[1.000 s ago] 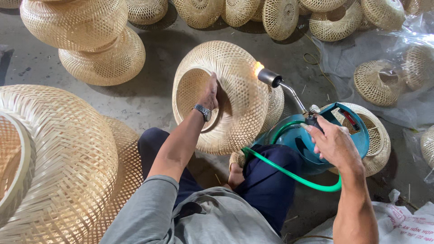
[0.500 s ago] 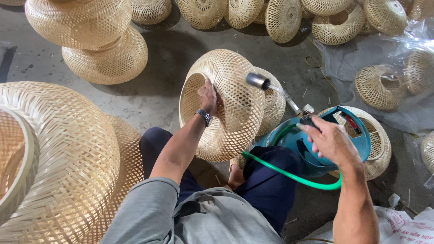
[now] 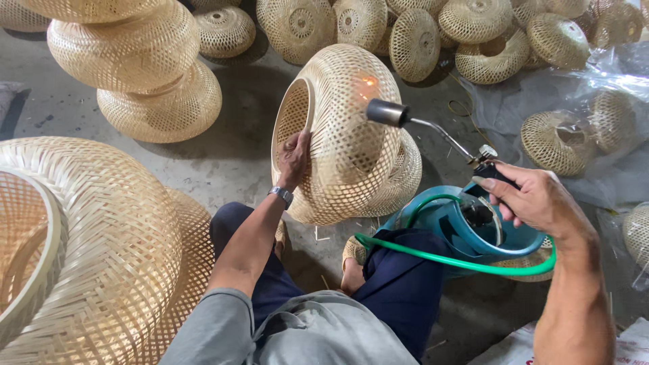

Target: The person sits on the floor and uses a handheld blowtorch to apply heat to the surface of woven baskets. They rotate each basket to treat different sections, then place it down and pick up another one to repeat the process.

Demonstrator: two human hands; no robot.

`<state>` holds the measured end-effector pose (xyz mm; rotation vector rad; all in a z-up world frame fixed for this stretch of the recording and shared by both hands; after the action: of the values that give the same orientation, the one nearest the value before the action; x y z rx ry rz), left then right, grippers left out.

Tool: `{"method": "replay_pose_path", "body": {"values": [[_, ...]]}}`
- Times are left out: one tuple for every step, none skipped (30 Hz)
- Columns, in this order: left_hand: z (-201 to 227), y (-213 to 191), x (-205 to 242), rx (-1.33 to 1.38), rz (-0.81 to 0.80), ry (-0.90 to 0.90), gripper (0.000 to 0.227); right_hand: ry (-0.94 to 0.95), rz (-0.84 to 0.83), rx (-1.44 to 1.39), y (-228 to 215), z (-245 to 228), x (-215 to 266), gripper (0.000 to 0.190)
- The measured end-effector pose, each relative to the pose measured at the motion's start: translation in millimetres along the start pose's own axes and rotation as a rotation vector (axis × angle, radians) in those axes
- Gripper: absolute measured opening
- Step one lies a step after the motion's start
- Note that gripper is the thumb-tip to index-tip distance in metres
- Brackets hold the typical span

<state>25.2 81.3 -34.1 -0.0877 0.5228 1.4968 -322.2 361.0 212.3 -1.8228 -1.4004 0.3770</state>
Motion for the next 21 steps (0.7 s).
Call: {"method": "replay_pose_path", "body": {"values": [[4.1,-2.1,-1.2,0.017,-0.016,0.002,0.033,-0.007,-0.005,0.016,-3.5,0.1,-1.3,0.027],[9.4,-4.9,-1.4,0.034,-0.032,0.004,0.032,-0.013,-0.01,0.032,-7.1,1.2,-2.3,0.027],[17.1,-8.6,-1.6,0.012,-0.049,0.026,0.032,0.0,0.029,0.073,-15.3,4.2,-4.6,0.027],[25.4,-12.2,-1.4,-0.01,-0.067,0.046,0.033,0.015,0.067,0.114,-25.5,7.8,-7.6,0.027],[33.6,-15.5,-1.1,-0.033,-0.084,0.066,0.033,0.029,0.105,0.155,-35.8,12.3,-10.6,0.027],[38.3,-17.6,-1.7,-0.024,-0.102,0.053,0.032,0.029,0.075,0.1,-41.0,16.8,-13.9,0.027],[42.2,-19.9,-2.2,-0.015,-0.12,0.039,0.032,0.028,0.045,0.046,-45.2,21.4,-17.7,0.027],[45.0,-22.0,-2.8,-0.006,-0.138,0.025,0.031,0.027,0.014,-0.009,-49.3,25.8,-21.4,0.027],[47.7,-23.3,-3.6,0.049,-0.157,0.014,0.03,0.014,0.003,0.001,-54.8,27.7,-26.4,0.027],[50.0,-24.7,-3.5,0.103,-0.176,0.001,0.03,0.003,-0.009,0.011,-60.2,28.5,-31.8,0.027],[52.3,-25.9,-3.4,0.158,-0.196,-0.012,0.03,-0.008,-0.021,0.022,-65.5,28.8,-36.8,0.027],[54.9,-29.1,-4.5,0.123,-0.219,-0.014,0.03,0.053,-0.013,0.028,-73.0,34.6,-42.5,0.028],[58.1,-32.6,-5.8,0.087,-0.242,-0.016,0.031,0.114,-0.004,0.034,-81.8,40.4,-47.3,0.029],[62.5,-35.9,-8.1,0.052,-0.263,-0.015,0.031,0.173,0.005,0.04,-89.7,46.3,-51.5,0.03],[65.7,-37.8,-9.3,0.083,-0.285,-0.037,0.031,0.175,0.005,0.022,-95.7,49.6,-54.2,0.03],[69.0,-39.5,-10.9,0.112,-0.308,-0.06,0.03,0.176,0.005,0.003,-102.1,54.4,-57.1,0.031],[72.5,-40.8,-12.7,0.141,-0.331,-0.083,0.03,0.177,0.005,-0.017,-108.8,60.0,-60.9,0.031],[79.2,-42.9,-14.1,0.133,-0.358,-0.07,0.032,0.177,0.004,-0.038,-116.0,66.1,-65.0,0.032],[87.3,-44.4,-15.8,0.125,-0.384,-0.057,0.034,0.177,0.003,-0.059,-123.3,72.0,-69.9,0.033],[95.5,-41.0,-16.2,0.117,-0.409,-0.044,0.036,0.176,0.002,-0.079,-131.5,77.5,-74.4,0.034],[104.2,-36.5,-15.6,0.156,-0.411,-0.053,0.032,0.203,0.004,-0.096,-140.8,84.5,-78.1,0.035]]}}
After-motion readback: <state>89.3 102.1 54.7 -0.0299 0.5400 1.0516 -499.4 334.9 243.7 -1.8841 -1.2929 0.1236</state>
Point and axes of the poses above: each hand's wrist, its own x-axis away from the middle knuckle, its own y-axis out of the palm, z = x × y, the point moved 8 cm from there along -x, towards the middle knuckle, and after that the axes turned 10 degrees about y, right-handed, at the moved point
